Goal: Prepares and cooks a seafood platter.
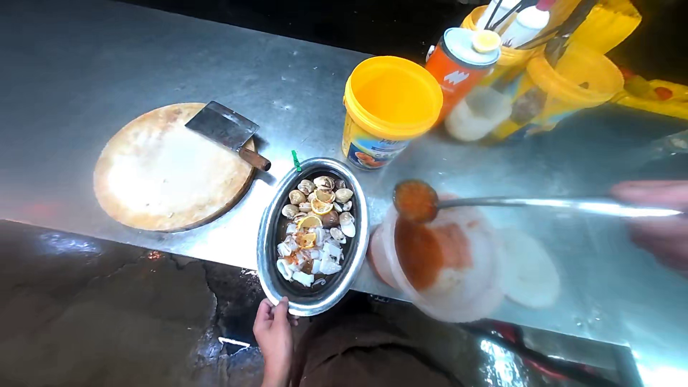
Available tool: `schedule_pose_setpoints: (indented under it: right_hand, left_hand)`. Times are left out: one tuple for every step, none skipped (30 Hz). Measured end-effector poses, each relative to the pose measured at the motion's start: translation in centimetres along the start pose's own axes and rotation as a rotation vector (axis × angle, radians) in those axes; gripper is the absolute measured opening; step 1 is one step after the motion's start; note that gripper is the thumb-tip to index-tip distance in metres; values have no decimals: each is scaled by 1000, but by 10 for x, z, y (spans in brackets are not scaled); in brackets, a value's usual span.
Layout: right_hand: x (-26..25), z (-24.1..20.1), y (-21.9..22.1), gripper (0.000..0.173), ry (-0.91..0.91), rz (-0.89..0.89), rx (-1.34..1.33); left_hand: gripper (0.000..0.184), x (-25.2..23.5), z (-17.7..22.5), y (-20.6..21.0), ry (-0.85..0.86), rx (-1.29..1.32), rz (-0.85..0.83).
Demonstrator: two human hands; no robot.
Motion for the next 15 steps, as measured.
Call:
schedule_pose_setpoints:
  right_hand:
    - [1, -7, 13, 35, 0, 2, -1]
    - [1, -12, 27, 34, 10, -10, -20]
    - [-1, -16, 40, 35, 22, -35, -39]
    - [-8, -18, 53, 36, 27, -78, -68]
    - [-20, -16, 62, 38, 25, -147, -106]
    - [-33, -13, 72, 37, 6, -224, -121]
    - [-43, -11, 83, 36, -24, -279, -112]
    - [-49, -10, 95, 34, -59, -306, -81]
    - [-53, -10, 108, 31, -97, -319, -33]
    - [-57, -8, 120, 30, -119, -341, 4]
    - [-62, -6, 132, 28, -133, -366, 44]
    - [-66, -4, 142, 26, -146, -388, 83]
    - [-69, -2, 150, 25, -159, -395, 114]
    - [-71, 0, 156, 23, -166, -389, 139]
    - [-73, 3, 159, 22, -173, -377, 156]
  left_hand:
    - [11, 1, 6, -1, 14, 3, 8]
    - [11, 0, 11, -1, 30, 0, 18]
    - [11, -1, 15, -3, 45, 3, 28]
    - [11, -3, 17, -4, 60, 9, 40]
    - [12, -6, 18, -6, 72, 13, 55]
    - [12, -10, 19, -7, 85, 14, 70]
    - [12, -12, 20, -7, 95, 11, 81]
    - [12, -15, 21, -8, 108, 7, 91]
    - [12, -17, 23, -10, 119, 3, 102]
    - [12, -20, 24, -11, 126, -1, 113]
    - [13, -22, 25, -12, 132, -3, 126]
    - [13, -25, 25, -13, 134, -3, 138]
    - [13, -27, 26, -13, 136, -6, 150]
    - [13, -29, 26, -14, 137, -6, 160]
    - [14, -30, 27, -14, 139, -10, 168]
Point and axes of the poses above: each hand's wrist, its own x-axis away from the middle knuckle, its own y-axis out of the palm, z = x × y, the point moved 7 cm from there along -x, towards the middle knuckle, and after that the axes turned 3 degrees about -y, right-handed, at the moved point
